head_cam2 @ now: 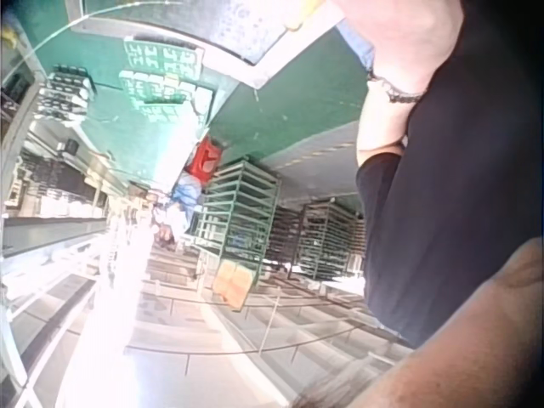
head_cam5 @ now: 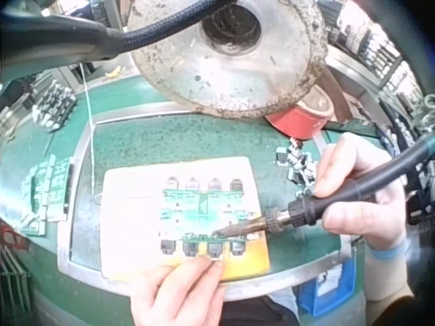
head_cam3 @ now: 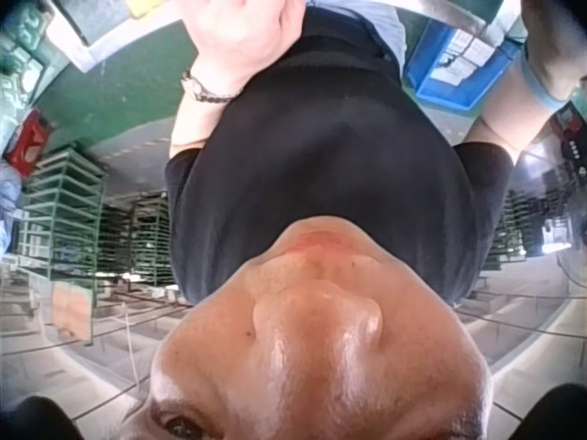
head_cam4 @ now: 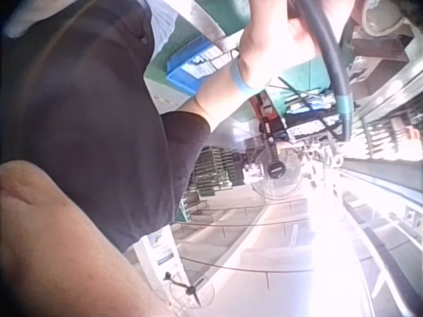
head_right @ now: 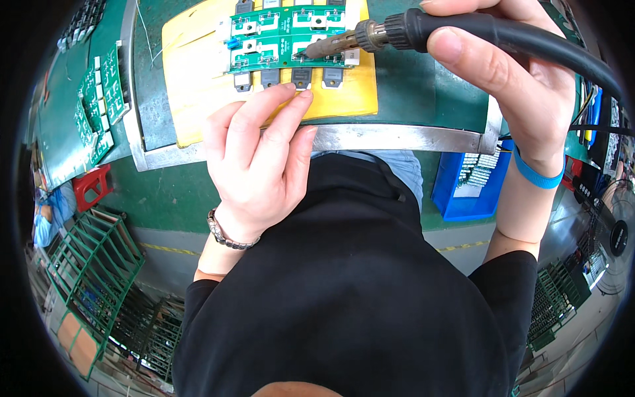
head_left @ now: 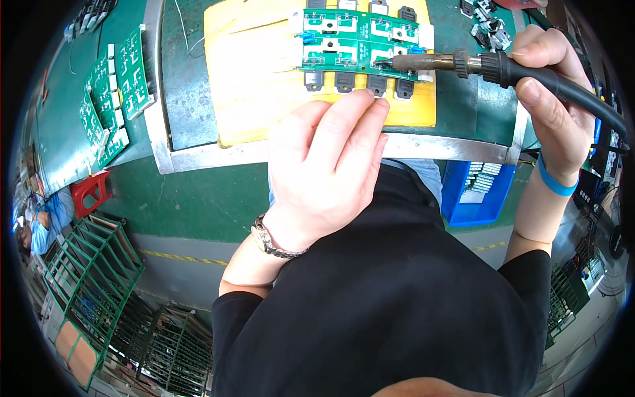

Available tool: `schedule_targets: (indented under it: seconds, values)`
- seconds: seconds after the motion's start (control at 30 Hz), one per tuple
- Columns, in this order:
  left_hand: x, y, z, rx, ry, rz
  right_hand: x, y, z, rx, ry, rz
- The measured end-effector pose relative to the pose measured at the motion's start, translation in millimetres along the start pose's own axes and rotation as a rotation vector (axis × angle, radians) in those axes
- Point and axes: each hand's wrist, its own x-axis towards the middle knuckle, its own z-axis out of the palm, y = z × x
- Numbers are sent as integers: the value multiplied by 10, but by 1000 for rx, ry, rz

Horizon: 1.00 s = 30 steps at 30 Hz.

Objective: The person solders electronic components onto circuit boards using a soldering iron and solder wire.

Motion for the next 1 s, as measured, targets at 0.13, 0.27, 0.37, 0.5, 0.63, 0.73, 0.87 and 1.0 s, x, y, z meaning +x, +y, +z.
schedule_targets:
  seconds: [0.13, 0.27, 0.37, 0.5, 0.63, 0.73, 0.87, 1.0]
  values:
    - [-21, 36, 27, 5, 0, -14, 12, 6, 1, -11, -1, -10]
    - [-38, 41, 37, -2, 9, -22, 8, -18, 14, -13, 29, -8]
    - [-36, 38, 91, -6, 78, -43, 30, -100, 11, -62, -8, 17]
    - [-52, 37, 93, 56, 46, -9, 38, -150, 35, -102, -4, 22]
    - [-62, 52, 94, 111, 17, 1, 43, -157, -12, -112, -7, 83]
    - [-67, 59, 99, 118, 12, 2, 72, -167, 7, -195, 3, -9]
    - [-71, 53, 102, 128, 11, 5, 121, -162, -6, -192, -27, -51]
    - [-75, 64, 105, 131, -1, -2, 111, -193, -27, -115, -25, 107]
